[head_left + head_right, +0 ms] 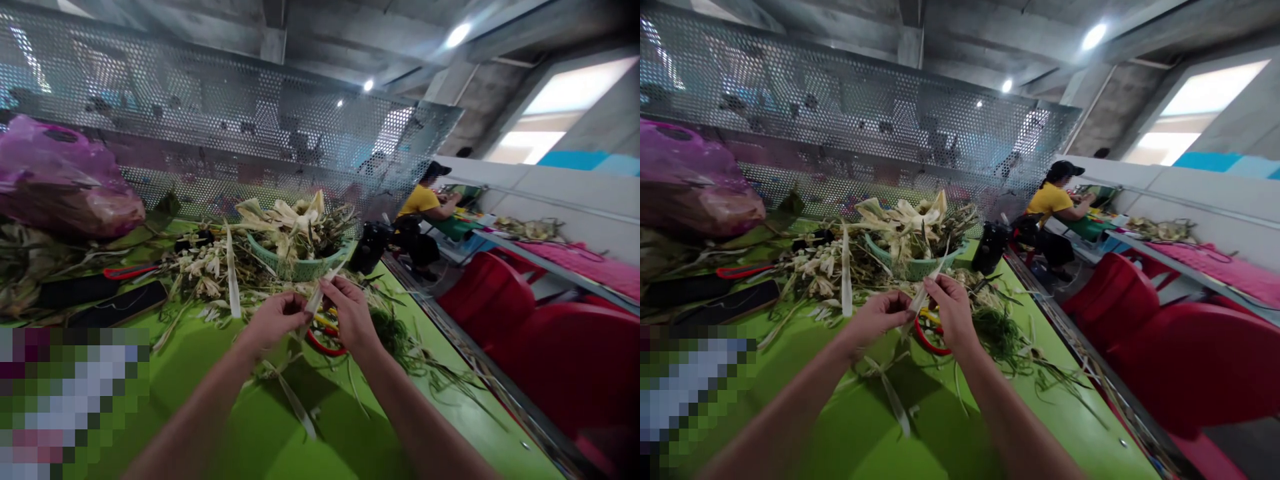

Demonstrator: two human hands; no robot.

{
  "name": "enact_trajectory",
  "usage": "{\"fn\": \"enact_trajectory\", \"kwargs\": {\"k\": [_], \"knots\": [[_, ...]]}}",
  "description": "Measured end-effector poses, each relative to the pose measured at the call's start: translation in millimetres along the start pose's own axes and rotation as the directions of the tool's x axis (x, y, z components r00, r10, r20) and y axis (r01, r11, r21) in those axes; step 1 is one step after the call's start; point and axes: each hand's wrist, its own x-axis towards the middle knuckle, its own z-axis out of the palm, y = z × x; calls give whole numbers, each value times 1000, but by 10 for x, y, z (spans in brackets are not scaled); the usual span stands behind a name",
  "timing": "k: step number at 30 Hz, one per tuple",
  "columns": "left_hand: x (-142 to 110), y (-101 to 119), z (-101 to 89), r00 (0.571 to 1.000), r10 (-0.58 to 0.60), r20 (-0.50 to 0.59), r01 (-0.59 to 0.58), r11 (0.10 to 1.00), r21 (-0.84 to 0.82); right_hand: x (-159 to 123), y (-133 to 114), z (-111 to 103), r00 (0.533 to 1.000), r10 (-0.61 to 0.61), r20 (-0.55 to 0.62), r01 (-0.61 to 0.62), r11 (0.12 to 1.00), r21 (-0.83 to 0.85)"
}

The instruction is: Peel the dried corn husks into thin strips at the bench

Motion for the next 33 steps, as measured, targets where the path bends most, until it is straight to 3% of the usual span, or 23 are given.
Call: {"fn": "enact_trajectory", "kwargs": {"k": [4,7,10,24,28,33], "knots": [[14,24,-23,992,20,-123,-34,993,-109,-23,-26,38,994,51,96,-50,999,-17],[42,3,-61,960,-4,-281,-68,967,-247,-64,-8,98,971,123,207,-115,992,-50],[61,-24,-94,935,-36,-353,-91,938,-336,-108,32,160,945,158,285,-130,985,-115],[12,-23,-94,962,-44,-270,-69,916,-396,-130,57,176,953,113,281,-125,992,24],[11,2,-102,957,-88,-276,-42,901,-432,-135,-25,150,947,33,319,-28,999,-22],[34,-14,-110,949,-110,-295,-42,884,-465,-138,-73,140,929,-112,353,184,967,-177]]}}
